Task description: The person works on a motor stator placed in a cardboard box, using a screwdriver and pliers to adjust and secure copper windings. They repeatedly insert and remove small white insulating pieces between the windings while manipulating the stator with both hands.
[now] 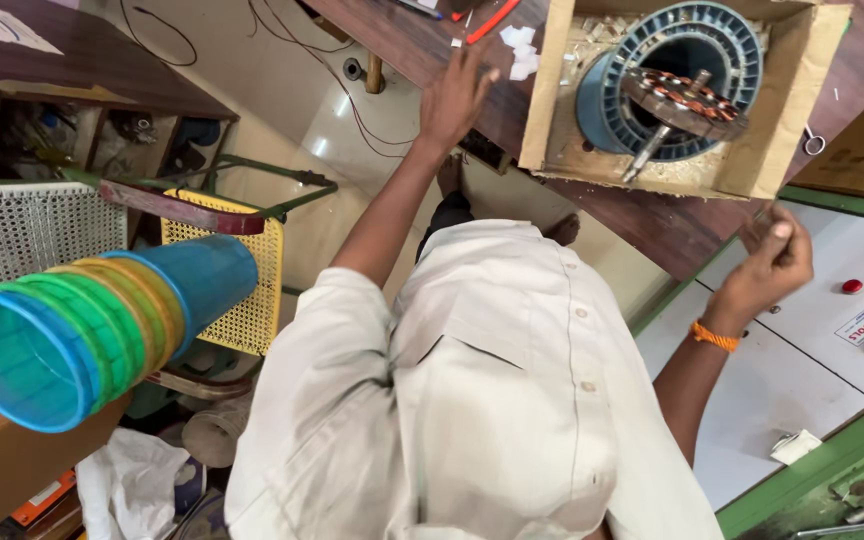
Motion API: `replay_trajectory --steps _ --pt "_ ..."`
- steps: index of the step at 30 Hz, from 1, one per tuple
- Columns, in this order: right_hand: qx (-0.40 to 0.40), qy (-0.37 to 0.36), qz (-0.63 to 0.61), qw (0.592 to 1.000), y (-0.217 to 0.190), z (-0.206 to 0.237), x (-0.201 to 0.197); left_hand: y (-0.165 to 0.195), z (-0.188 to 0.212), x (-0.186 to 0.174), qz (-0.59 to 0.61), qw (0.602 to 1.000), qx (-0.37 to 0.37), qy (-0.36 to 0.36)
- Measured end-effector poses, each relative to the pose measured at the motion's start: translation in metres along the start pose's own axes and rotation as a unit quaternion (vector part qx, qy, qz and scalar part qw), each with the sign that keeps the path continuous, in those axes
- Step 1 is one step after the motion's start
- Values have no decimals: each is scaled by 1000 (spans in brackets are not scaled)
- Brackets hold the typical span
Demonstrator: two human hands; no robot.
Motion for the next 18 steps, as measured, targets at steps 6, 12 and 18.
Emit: replay_trajectory --steps 6,12,18 --pt "26 45 26 998 21 4 -37 2 -12 25 -160 983 59 -67" --pt "57 103 30 993 21 3 -45 -13 0 7 -42 983 163 68" --pt "79 96 63 990 22 -15 -28 -23 39 -22 7 975 221 -13"
Point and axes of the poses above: each hand's wrist, its own z-axis away from the middle knuckle, its own x-axis out of the palm, y = z × x, the point moved 6 cm from there along -z, towards the middle knuckle, and after that the axes turned 14 degrees about y, right-handed, at the moved point
